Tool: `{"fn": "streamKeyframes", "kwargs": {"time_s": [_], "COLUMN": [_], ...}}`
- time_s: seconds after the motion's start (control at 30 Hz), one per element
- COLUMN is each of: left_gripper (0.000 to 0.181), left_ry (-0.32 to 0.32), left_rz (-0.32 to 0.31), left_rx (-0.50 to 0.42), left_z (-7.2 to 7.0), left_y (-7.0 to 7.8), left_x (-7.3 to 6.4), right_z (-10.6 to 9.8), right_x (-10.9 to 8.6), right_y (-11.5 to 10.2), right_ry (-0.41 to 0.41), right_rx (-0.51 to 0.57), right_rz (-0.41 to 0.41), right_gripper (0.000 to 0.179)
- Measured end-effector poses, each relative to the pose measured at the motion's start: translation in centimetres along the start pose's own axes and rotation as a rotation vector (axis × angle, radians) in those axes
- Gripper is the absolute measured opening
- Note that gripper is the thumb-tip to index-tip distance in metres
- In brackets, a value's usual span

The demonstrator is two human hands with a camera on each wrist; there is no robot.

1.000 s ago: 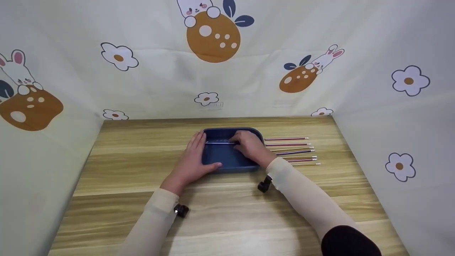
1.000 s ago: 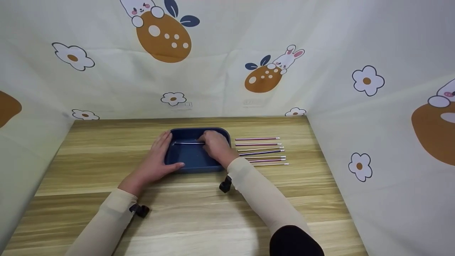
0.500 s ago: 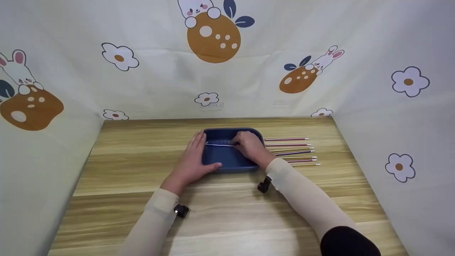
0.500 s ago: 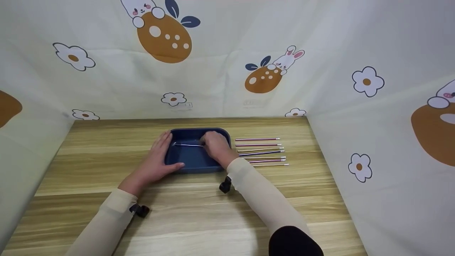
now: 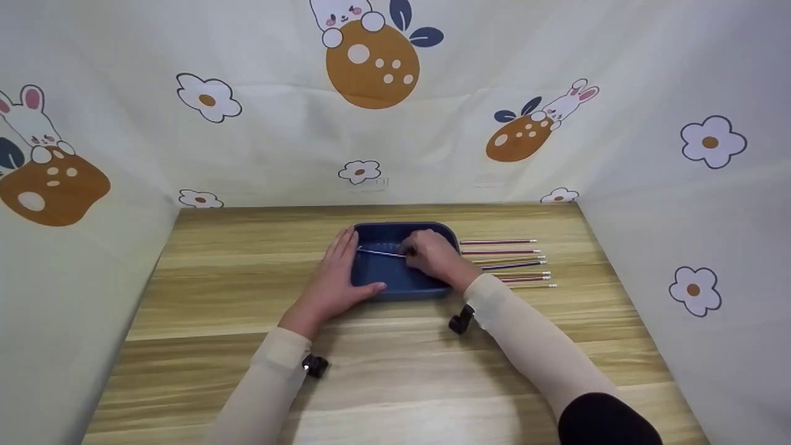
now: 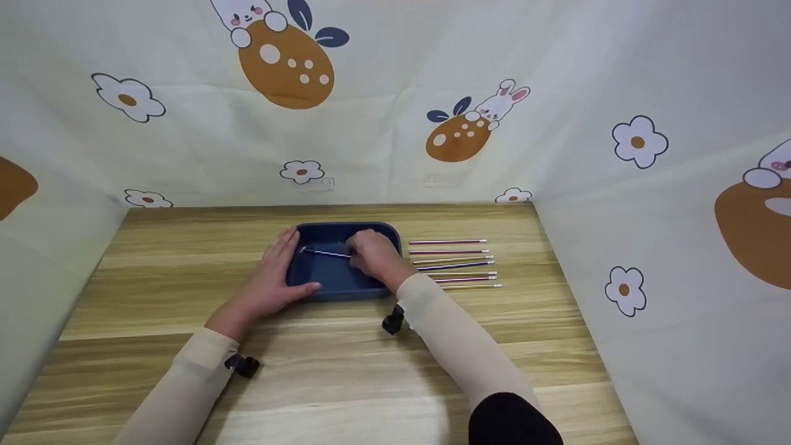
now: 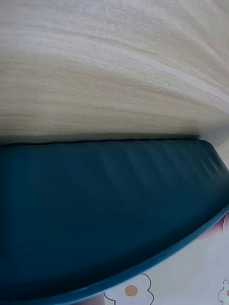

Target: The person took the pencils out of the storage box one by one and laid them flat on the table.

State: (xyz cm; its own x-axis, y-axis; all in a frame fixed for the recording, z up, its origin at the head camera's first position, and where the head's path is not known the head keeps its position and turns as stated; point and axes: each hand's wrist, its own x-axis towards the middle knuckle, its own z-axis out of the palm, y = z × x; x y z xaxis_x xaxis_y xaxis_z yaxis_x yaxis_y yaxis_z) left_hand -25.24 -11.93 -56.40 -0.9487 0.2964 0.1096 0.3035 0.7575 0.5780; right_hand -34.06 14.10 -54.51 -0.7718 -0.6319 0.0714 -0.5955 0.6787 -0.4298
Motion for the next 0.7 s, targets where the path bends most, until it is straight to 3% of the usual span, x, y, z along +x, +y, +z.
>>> {"fn": "streamKeyframes", "kwargs": {"time_s": [0.37, 0.7], "left_gripper": [0.128, 0.130], "left_ry": [0.016, 0.013], "left_rz": [0.013, 0.018], "left_rx": [-0.022, -0.027], "left_z": [0.2, 0.1], "left_y": [-0.2, -0.1], "left_x": [0.0, 0.0], "right_z": [-1.1, -3.7], "right_x": [-0.4, -2.0], "right_y": [-0.1, -0.4], "right_ry": [-0.005, -0.053], "right_rx": [0.029, 0.056], "right_rz": [-0.092, -0.166], "right_gripper": [0.017, 0.023]}}
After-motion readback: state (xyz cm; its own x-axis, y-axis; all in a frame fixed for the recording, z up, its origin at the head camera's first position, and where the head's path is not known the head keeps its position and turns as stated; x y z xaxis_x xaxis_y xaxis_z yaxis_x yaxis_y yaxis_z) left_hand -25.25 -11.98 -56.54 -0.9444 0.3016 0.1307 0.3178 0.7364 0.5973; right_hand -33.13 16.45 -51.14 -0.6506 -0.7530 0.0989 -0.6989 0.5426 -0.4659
